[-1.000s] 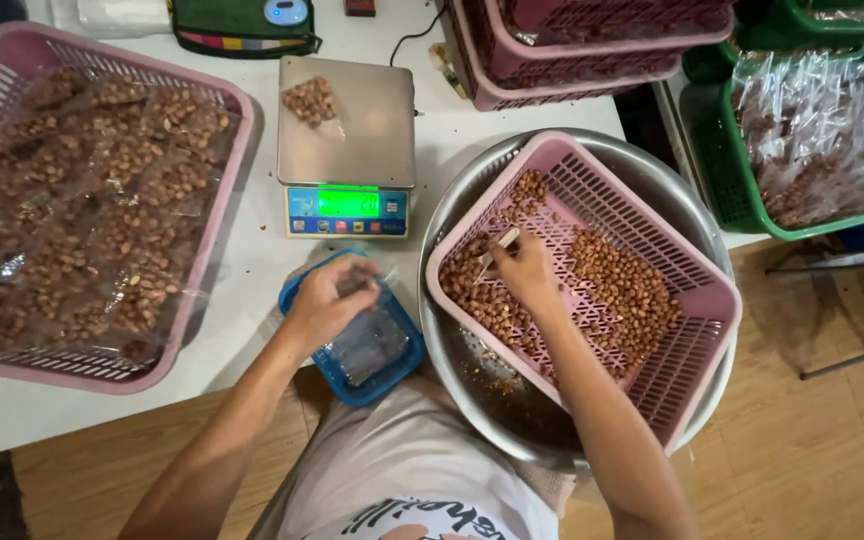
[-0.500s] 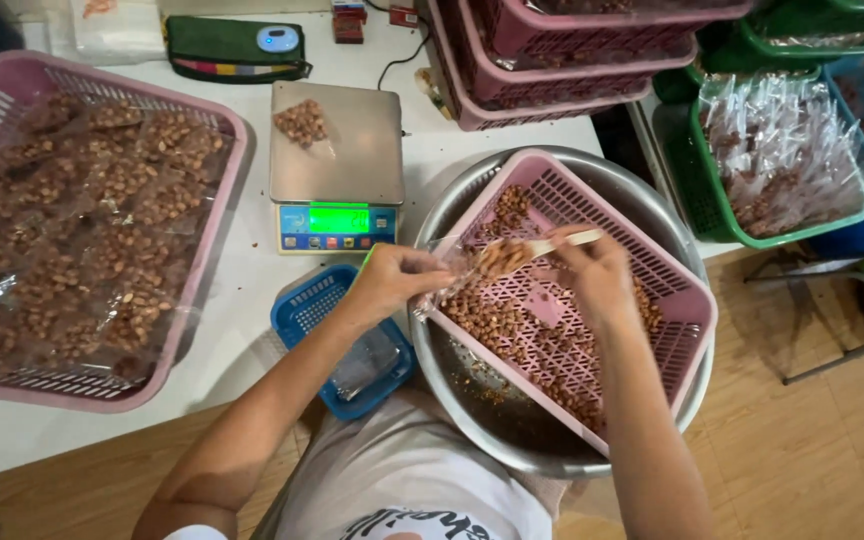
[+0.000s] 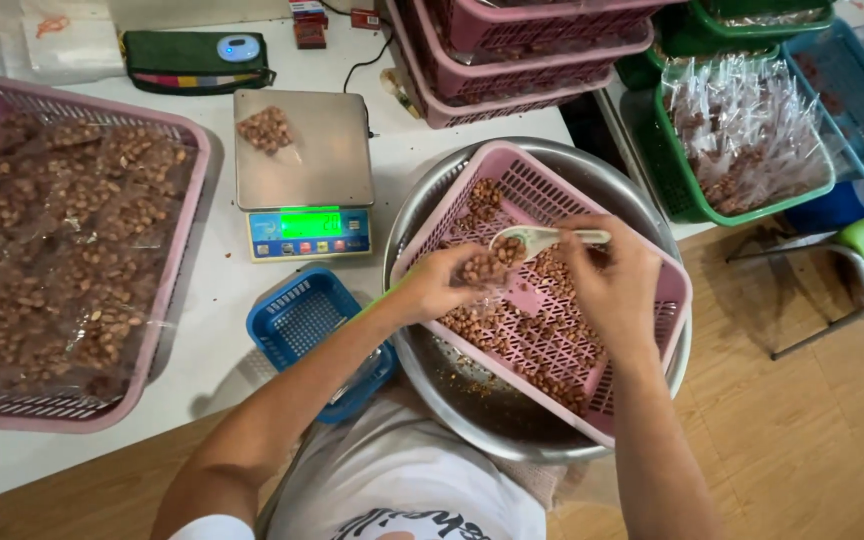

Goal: The person scoops roasted peanuts from a pink basket into small plastic bags using a white plastic spoon. Each bag is placed on a digital scale to measure the weight, then moved to a larger pink basket containing other filled bags. The process is repeated continuously throughout the clip.

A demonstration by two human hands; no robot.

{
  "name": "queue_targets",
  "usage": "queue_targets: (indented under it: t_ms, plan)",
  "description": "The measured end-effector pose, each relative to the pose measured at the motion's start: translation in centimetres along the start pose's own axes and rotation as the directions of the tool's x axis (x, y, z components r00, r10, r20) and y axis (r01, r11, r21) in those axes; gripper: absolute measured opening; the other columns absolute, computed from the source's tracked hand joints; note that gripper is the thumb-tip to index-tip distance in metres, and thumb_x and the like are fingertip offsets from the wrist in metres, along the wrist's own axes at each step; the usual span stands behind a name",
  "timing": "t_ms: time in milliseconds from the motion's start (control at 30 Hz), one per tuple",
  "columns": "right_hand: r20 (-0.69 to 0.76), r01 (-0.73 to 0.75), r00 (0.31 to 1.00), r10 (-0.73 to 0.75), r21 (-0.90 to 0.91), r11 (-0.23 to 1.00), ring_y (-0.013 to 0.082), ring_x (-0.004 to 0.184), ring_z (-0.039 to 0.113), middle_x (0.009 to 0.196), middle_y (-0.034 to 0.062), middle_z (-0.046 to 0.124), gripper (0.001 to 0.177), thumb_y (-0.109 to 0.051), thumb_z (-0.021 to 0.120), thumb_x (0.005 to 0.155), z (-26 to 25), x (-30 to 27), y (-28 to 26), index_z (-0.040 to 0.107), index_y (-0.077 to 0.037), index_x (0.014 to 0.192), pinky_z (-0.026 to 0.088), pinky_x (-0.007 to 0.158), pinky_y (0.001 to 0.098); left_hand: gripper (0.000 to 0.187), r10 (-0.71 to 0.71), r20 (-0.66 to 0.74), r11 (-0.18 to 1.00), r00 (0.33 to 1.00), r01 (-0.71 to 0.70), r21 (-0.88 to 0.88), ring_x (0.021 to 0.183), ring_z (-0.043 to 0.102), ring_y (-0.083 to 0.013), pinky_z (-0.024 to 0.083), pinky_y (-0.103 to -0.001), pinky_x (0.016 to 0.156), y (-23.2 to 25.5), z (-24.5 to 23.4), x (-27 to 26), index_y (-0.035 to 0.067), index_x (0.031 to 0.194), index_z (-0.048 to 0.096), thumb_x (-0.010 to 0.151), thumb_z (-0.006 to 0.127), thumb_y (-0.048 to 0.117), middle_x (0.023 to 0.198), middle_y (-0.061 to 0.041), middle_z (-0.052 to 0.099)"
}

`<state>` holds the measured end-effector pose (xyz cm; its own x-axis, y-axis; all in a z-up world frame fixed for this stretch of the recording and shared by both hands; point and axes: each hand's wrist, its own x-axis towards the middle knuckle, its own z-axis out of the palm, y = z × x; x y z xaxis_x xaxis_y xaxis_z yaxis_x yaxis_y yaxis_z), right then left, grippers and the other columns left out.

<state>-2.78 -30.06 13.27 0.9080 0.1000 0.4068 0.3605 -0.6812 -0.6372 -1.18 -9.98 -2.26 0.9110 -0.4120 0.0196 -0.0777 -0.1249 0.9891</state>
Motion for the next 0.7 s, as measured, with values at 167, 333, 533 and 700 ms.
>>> queue_targets:
  t_ms: [167, 333, 533, 700]
  plan:
    - [-0.068, -0.153, 0.983, 0.17, 0.209, 0.966, 0.0165, 0.086, 0.068, 0.092, 0.0102, 0.072, 0.007, -0.008, 0.074, 0.099, -0.4, -0.2, 1.4, 0.076, -0.009, 0.106, 0.06, 0.074, 0.0353, 0.063, -0.073, 0.032, 0.994, 0.997, 0.07, 0.081, 0.124, 0.065, -0.0333, 0.053, -0.045, 0.103, 1.3, 0.4, -0.1, 0.016, 0.138, 0.061, 0.08, 0.085, 0.018, 0.127, -0.013, 0.072]
    - [-0.047, -0.269, 0.949, 0.313, 0.401, 0.876, 0.0197, 0.086, 0.068, 0.098, 0.0157, 0.071, 0.007, -0.004, 0.072, 0.102, -0.1, -0.8, 3.0, 0.072, 0.0, 0.107, 0.065, 0.071, 0.0397, 0.051, -0.082, 0.06, 0.996, 0.995, 0.081, 0.023, 0.106, 0.072, -0.0276, 0.057, -0.042, 0.094, 0.5, 0.8, -0.1, 0.023, 0.131, 0.067, 0.083, 0.082, 0.016, 0.105, -0.009, 0.074]
    - [0.009, -0.398, 0.863, 0.506, 0.628, 0.669, 0.0177, 0.089, 0.072, 0.102, 0.0079, 0.066, 0.009, -0.007, 0.07, 0.102, 0.6, -1.7, 8.5, 0.066, -0.001, 0.107, 0.07, 0.075, 0.0377, 0.029, -0.167, -0.126, 0.983, 0.978, 0.174, 0.053, 0.112, 0.071, -0.0191, 0.058, -0.038, 0.095, 0.2, 1.0, 0.8, 0.025, 0.112, 0.072, 0.087, 0.076, 0.04, 0.106, -0.004, 0.079]
    - [-0.033, -0.446, 0.842, 0.539, 0.52, 0.728, 0.0191, 0.092, 0.067, 0.103, 0.0081, 0.063, 0.008, -0.006, 0.072, 0.101, 1.4, -4.6, 10.4, 0.068, -0.001, 0.106, 0.067, 0.074, 0.041, 0.01, 0.248, -0.425, 0.966, 0.871, -0.188, 0.178, 0.089, 0.076, -0.029, 0.057, -0.043, 0.088, 2.9, -8.8, 3.6, 0.019, 0.097, 0.074, 0.09, 0.069, 0.016, 0.086, -0.007, 0.077]
